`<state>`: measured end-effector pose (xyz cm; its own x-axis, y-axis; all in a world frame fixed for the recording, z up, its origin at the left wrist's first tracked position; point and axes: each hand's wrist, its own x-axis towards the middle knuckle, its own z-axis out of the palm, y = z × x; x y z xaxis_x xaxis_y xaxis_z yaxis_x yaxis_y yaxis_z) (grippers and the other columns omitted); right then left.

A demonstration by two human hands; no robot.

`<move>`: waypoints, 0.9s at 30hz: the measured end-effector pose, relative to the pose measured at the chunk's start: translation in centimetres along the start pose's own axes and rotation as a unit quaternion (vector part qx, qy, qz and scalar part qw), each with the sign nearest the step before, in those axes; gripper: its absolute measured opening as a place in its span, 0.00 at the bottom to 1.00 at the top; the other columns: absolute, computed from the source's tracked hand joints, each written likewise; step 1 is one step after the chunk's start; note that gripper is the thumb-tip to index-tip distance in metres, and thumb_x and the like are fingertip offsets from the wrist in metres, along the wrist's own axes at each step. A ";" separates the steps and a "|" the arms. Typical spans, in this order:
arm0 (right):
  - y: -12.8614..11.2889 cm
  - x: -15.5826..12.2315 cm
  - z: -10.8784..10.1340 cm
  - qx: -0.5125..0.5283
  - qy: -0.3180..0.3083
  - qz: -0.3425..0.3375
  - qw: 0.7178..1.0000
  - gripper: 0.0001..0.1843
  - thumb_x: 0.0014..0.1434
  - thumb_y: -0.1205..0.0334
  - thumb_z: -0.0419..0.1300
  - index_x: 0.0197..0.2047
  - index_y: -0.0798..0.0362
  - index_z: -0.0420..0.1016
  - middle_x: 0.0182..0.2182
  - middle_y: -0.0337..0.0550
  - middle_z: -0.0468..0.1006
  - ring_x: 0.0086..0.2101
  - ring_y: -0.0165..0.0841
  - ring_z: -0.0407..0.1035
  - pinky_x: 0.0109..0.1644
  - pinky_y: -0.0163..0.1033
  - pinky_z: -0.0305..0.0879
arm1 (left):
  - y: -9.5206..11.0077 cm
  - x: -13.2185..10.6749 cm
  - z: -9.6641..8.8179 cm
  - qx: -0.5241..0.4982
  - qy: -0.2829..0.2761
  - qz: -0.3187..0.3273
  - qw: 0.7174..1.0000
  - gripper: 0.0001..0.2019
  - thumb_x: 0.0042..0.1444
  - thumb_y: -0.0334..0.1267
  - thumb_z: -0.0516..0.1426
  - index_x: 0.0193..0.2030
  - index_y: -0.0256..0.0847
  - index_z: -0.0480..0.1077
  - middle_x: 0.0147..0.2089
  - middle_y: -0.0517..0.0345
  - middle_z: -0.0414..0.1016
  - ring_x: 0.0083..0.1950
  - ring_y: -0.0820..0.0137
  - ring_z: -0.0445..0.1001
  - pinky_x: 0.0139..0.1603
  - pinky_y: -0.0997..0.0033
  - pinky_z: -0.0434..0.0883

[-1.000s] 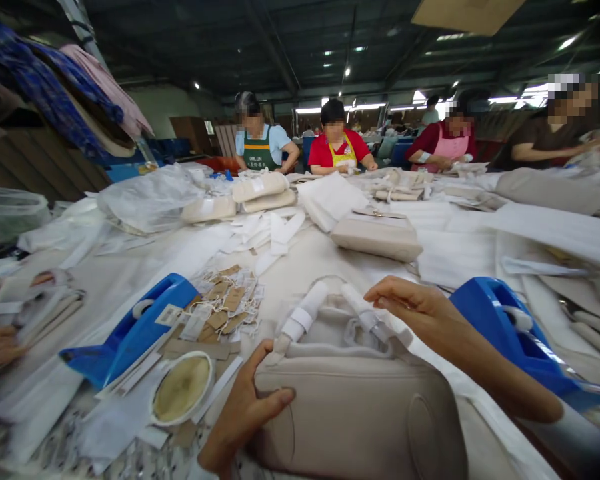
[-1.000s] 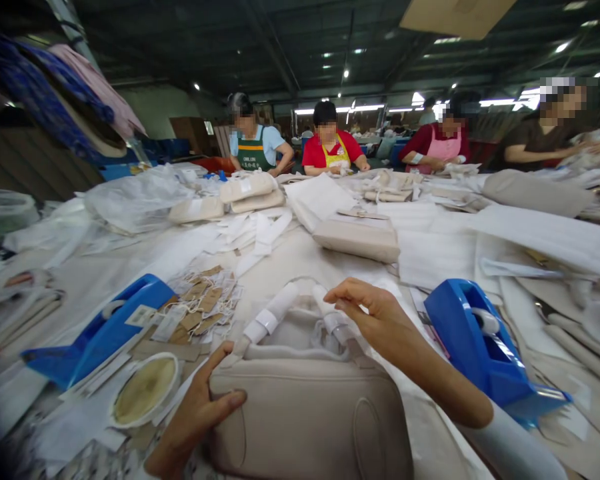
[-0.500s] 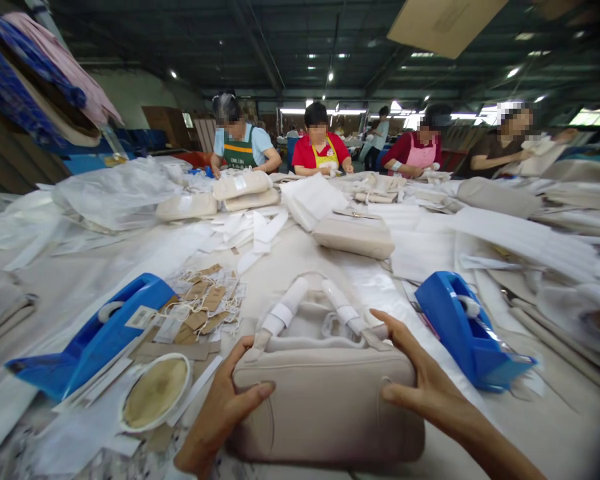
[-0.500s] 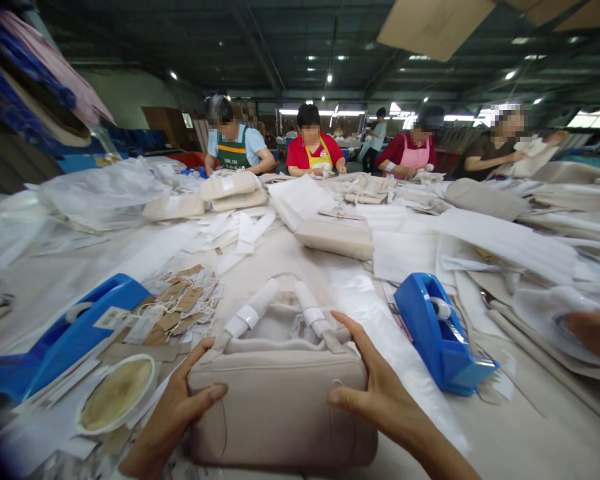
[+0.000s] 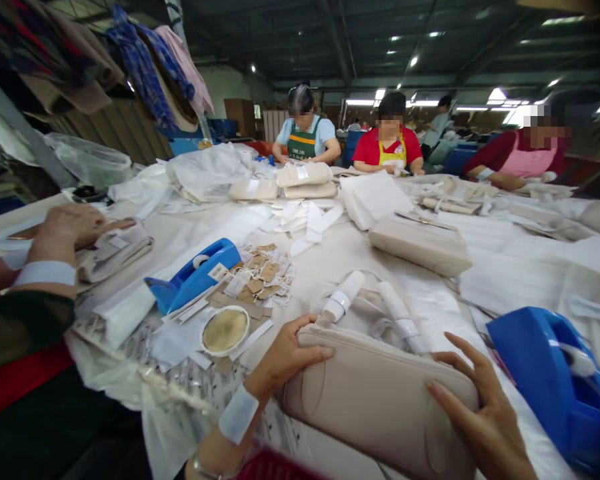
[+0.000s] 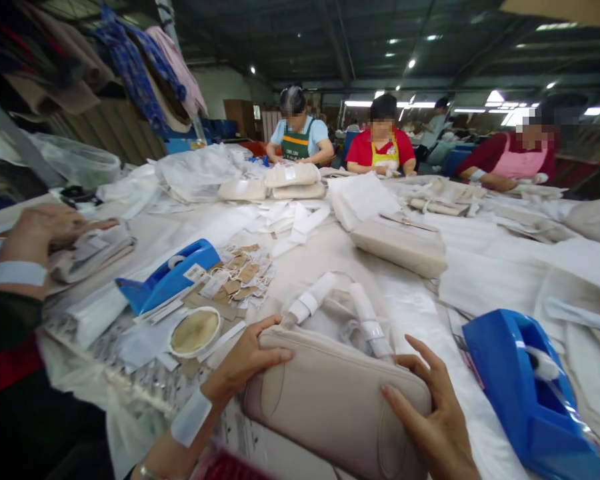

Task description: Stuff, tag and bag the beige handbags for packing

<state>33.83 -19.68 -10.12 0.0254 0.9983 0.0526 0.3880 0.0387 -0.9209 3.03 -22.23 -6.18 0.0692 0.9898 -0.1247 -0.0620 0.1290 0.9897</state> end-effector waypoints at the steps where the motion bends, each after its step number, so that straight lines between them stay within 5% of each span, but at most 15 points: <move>1: 0.4 0.1 0.1 -0.009 0.006 0.020 1.000 0.44 0.49 0.41 0.65 0.65 0.43 0.57 0.46 0.44 0.74 0.43 0.42 0.72 0.41 0.39 0.70 | -0.2 0.3 0.1 -0.005 0.000 -0.004 1.000 0.23 0.45 0.42 0.67 0.46 0.35 0.69 0.33 0.62 0.71 0.33 0.74 0.68 0.34 0.78 0.65; 5: 0.3 1.0 -0.2 -0.104 -0.022 0.029 0.994 0.37 0.53 0.38 0.59 0.62 0.45 0.62 0.47 0.48 0.73 0.45 0.47 0.72 0.44 0.48 0.71 | -1.5 1.1 0.2 -0.015 0.013 -0.005 1.000 0.21 0.44 0.42 0.67 0.43 0.34 0.70 0.31 0.61 0.70 0.31 0.75 0.66 0.32 0.78 0.63; 7: -1.6 1.4 -0.1 -0.203 0.010 -0.096 0.974 0.34 0.56 0.41 0.58 0.61 0.49 0.64 0.50 0.52 0.71 0.50 0.51 0.68 0.53 0.56 0.65 | -1.8 1.3 0.2 -0.012 0.016 0.004 1.000 0.20 0.45 0.42 0.67 0.42 0.34 0.71 0.32 0.61 0.70 0.32 0.74 0.66 0.34 0.77 0.64; 9: -4.5 1.5 1.0 -0.288 0.028 -0.249 0.924 0.28 0.58 0.46 0.58 0.58 0.51 0.66 0.55 0.53 0.68 0.56 0.52 0.61 0.61 0.58 0.57 | -1.9 1.4 0.4 -0.004 0.012 0.021 1.000 0.18 0.45 0.41 0.67 0.42 0.35 0.72 0.33 0.60 0.71 0.34 0.73 0.67 0.36 0.77 0.65; 11: -7.3 1.3 3.3 -0.320 -0.049 -0.331 0.887 0.23 0.61 0.52 0.57 0.57 0.50 0.67 0.56 0.51 0.68 0.56 0.48 0.62 0.61 0.55 0.58 | -1.9 1.4 0.5 0.007 0.005 0.044 0.999 0.16 0.46 0.40 0.67 0.40 0.35 0.73 0.35 0.59 0.72 0.36 0.72 0.68 0.38 0.76 0.65; 14: -9.7 1.1 7.4 -0.336 -0.181 -0.332 0.863 0.19 0.60 0.56 0.60 0.54 0.50 0.67 0.48 0.48 0.73 0.49 0.45 0.67 0.52 0.51 0.67 | -1.5 0.9 0.4 0.020 -0.005 0.065 0.998 0.15 0.48 0.39 0.65 0.42 0.36 0.72 0.34 0.60 0.72 0.35 0.72 0.68 0.38 0.75 0.65; 16: -10.0 1.1 9.2 -0.348 -0.182 -0.331 0.858 0.19 0.57 0.57 0.63 0.50 0.51 0.68 0.44 0.48 0.73 0.47 0.47 0.67 0.48 0.51 0.67 | -1.3 -0.1 -0.2 0.046 0.016 0.084 0.995 0.19 0.46 0.38 0.66 0.46 0.37 0.72 0.38 0.58 0.73 0.39 0.69 0.70 0.42 0.73 0.67; 19: -9.5 1.2 9.6 -0.342 -0.164 -0.347 0.858 0.19 0.58 0.53 0.63 0.50 0.50 0.67 0.44 0.47 0.71 0.46 0.45 0.66 0.48 0.51 0.66 | -1.4 -2.7 -1.4 0.068 0.115 0.107 0.985 0.26 0.43 0.41 0.68 0.50 0.38 0.70 0.47 0.53 0.73 0.48 0.64 0.70 0.51 0.69 0.66; 22: -9.1 1.3 8.6 -0.341 -0.165 -0.373 0.847 0.20 0.59 0.48 0.61 0.51 0.48 0.67 0.43 0.45 0.70 0.46 0.44 0.65 0.49 0.50 0.65 | -2.2 -5.2 -1.7 -0.005 0.179 0.060 0.982 0.16 0.53 0.43 0.62 0.45 0.37 0.71 0.42 0.53 0.75 0.44 0.66 0.72 0.48 0.69 0.68; 27: -9.0 1.3 7.7 -0.344 -0.161 -0.400 0.834 0.19 0.60 0.45 0.59 0.49 0.47 0.70 0.42 0.44 0.71 0.44 0.41 0.67 0.45 0.45 0.67 | -4.4 -5.6 -0.2 -0.181 0.016 0.018 0.983 0.19 0.50 0.39 0.63 0.49 0.36 0.73 0.45 0.55 0.76 0.45 0.65 0.72 0.45 0.72 0.67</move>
<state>23.24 -18.39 -4.80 -0.7016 0.6291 0.3347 0.6018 0.7746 -0.1944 2.68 -28.33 -9.85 0.0291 0.9948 -0.0974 -0.4145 0.1007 0.9044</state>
